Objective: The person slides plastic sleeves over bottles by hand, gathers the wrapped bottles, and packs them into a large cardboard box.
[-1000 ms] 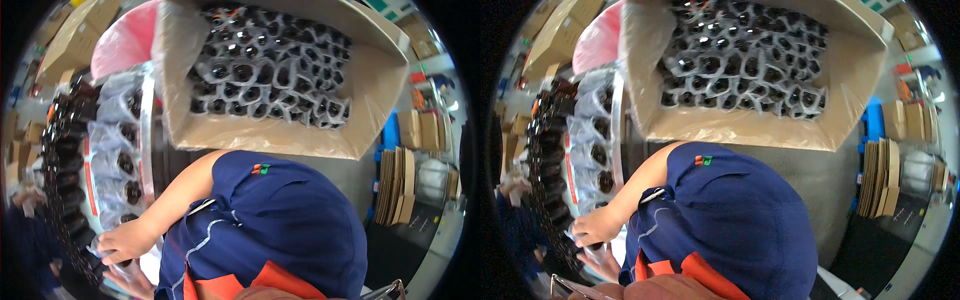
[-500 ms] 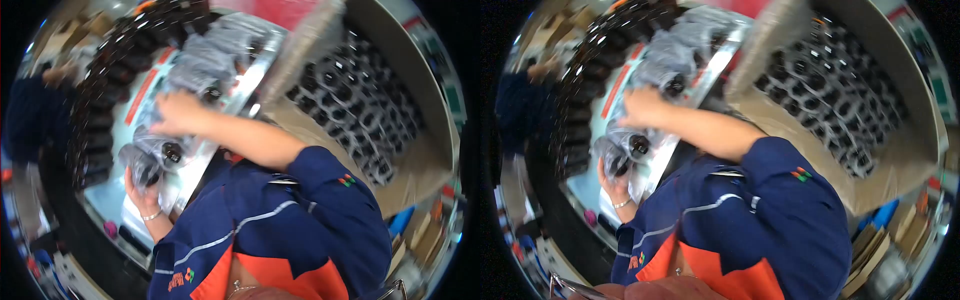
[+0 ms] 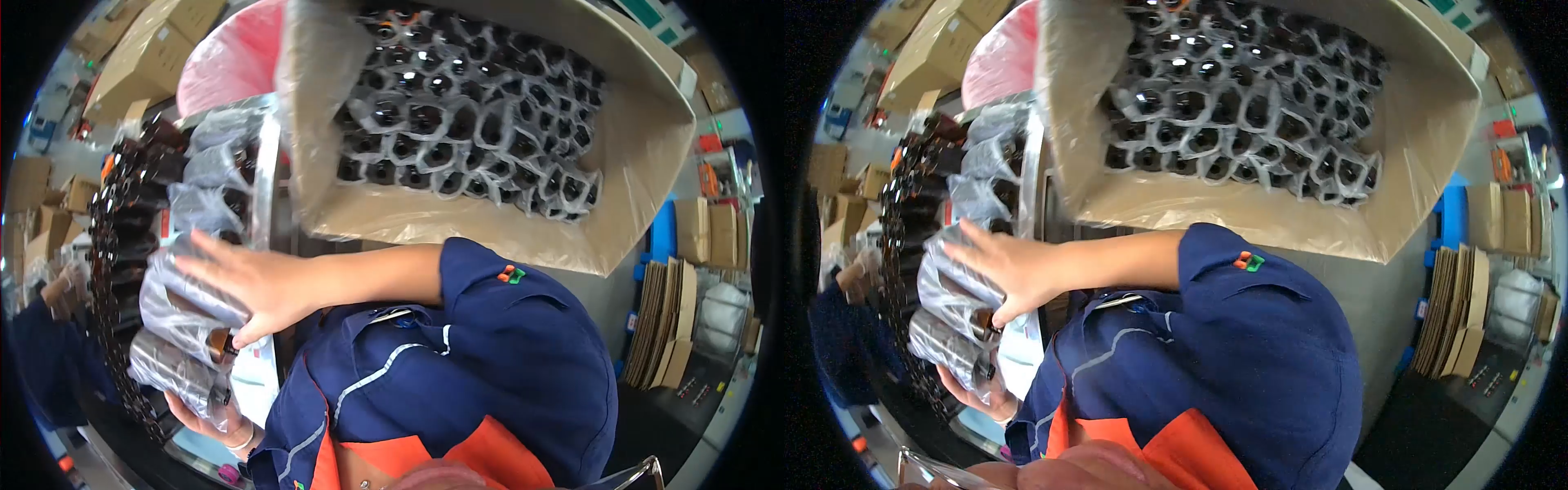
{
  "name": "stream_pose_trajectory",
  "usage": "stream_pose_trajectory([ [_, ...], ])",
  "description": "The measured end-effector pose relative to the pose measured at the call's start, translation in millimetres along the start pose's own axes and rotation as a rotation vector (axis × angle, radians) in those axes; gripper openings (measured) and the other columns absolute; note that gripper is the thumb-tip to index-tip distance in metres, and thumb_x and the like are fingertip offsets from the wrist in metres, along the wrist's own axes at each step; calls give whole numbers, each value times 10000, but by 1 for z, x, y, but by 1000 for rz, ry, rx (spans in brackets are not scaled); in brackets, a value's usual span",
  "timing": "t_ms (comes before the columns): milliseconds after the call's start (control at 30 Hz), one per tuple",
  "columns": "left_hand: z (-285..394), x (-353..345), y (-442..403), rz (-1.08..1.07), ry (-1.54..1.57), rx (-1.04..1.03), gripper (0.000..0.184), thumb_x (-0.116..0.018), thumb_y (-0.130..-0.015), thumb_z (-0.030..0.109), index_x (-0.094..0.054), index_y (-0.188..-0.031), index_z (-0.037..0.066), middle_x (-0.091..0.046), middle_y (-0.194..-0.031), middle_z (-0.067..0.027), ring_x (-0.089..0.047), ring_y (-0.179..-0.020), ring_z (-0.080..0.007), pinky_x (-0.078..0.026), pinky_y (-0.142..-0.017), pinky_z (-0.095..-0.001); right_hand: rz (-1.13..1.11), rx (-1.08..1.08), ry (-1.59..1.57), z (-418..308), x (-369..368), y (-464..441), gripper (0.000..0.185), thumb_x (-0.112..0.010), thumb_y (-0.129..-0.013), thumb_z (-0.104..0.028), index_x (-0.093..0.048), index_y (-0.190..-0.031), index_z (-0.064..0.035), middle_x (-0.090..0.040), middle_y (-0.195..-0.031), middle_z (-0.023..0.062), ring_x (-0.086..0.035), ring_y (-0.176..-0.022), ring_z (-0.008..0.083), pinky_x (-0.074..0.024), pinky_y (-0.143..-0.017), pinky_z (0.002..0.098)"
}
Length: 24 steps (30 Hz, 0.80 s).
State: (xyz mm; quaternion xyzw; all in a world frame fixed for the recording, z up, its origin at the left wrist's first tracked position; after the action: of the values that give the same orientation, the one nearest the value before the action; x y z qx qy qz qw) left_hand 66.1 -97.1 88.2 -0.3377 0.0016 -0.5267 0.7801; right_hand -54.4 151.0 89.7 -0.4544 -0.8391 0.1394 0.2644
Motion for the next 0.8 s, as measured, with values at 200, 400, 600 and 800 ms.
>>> stream_pose_trajectory([
  [200,38,-213,-51,-545,334,-231,1032,-784,-662,523,-278,-1418,35,-434,-1357,-220,-501,-1180,-385,-471,-947,-509,486,-232,431,-42,183,164,1163,-855,-593,-439,-228,-1460,16,-193,-1517,231,-159,-1428,330,-149,-1148,387],
  [400,195,-466,30,-1362,1461,1304,438,-535,-926,358,-524,-1220,33,-616,-1159,-133,-617,-1027,-248,-520,-867,-475,948,-674,397,-90,279,348,1081,-857,-598,-363,-289,-1447,-12,-336,-1468,198,-335,-1359,272,-260,-1115,342],
  [600,216,-573,112,-1639,1075,1244,629,-404,-940,576,-411,-1353,101,-494,-1334,-122,-507,-1184,-289,-429,-948,-578,875,-1049,575,-74,345,452,882,-776,-717,-389,-377,-1403,-3,-440,-1398,209,-405,-1315,291,-316,-1078,358],
  [800,169,-528,113,-1737,355,1036,594,-499,-960,387,-350,-1391,7,-541,-1241,-186,-601,-1036,-293,-551,-771,-438,591,-1221,914,-34,386,460,691,-617,-836,-510,-510,-1300,-8,-516,-1304,240,-482,-1229,364,-387,-1018,389],
])
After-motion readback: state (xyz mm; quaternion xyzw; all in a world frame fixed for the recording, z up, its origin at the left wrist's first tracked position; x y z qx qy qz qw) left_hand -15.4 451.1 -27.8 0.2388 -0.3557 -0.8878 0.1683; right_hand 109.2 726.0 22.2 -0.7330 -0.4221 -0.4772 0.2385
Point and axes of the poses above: each hand's wrist, its own y-axis away from the middle knuckle, its own x-axis out of the back of the hand, z = x × y, the point moved 3 cm from there along -y, towards the middle knuckle
